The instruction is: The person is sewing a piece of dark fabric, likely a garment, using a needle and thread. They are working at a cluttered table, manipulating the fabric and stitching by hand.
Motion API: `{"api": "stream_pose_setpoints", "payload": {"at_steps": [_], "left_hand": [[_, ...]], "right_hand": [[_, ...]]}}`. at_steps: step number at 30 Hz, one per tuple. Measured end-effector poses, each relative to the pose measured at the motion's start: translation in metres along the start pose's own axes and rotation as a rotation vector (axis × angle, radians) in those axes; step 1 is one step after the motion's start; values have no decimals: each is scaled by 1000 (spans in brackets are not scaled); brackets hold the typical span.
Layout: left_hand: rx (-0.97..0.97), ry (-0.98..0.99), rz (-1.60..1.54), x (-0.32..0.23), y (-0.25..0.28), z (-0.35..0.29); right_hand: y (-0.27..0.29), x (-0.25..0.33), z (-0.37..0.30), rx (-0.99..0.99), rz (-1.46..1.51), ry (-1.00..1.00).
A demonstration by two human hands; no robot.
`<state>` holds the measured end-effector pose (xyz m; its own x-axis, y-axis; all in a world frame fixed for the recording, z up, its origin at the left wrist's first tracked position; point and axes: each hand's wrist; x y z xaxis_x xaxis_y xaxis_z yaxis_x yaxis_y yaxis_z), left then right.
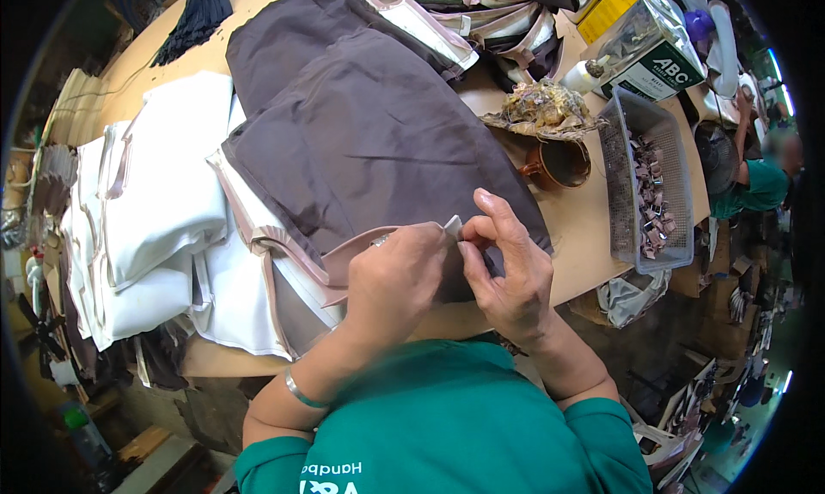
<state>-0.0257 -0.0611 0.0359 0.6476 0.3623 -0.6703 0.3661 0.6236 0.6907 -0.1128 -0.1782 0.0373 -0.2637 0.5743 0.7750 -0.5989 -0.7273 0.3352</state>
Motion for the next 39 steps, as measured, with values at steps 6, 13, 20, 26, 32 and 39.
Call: {"api": "stream_pose_setpoints", "payload": {"at_steps": [6, 13, 20, 26, 32, 39], "left_hand": [[-59, -192, 168, -6, -15, 4], [-71, -267, 264, -9, -22, 7], [-182, -245, 323, -1, -27, 9], [-237, -102, 136, 10, -27, 9], [-203, -93, 104, 10, -18, 12], [-262, -229, 192, 18, -22, 10]], "right_hand": [[2, -14, 4, -3, -148, 196], [8, -21, 4, 68, -180, 183], [-3, -31, 15, -47, 162, -32], [-7, -27, 18, -95, 496, -490], [-15, -25, 15, -108, 345, -214], [-22, -29, 19, -117, 283, -259]]}}
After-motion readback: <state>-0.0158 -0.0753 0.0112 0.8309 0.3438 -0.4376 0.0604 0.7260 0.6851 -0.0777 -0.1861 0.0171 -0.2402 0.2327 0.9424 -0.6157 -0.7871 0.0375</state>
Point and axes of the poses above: each hand's wrist, its own z-axis towards the middle knuckle, its own y-axis out of the back of the hand, x = y × z, and after that the axes turned 15 degrees about z, right-handed
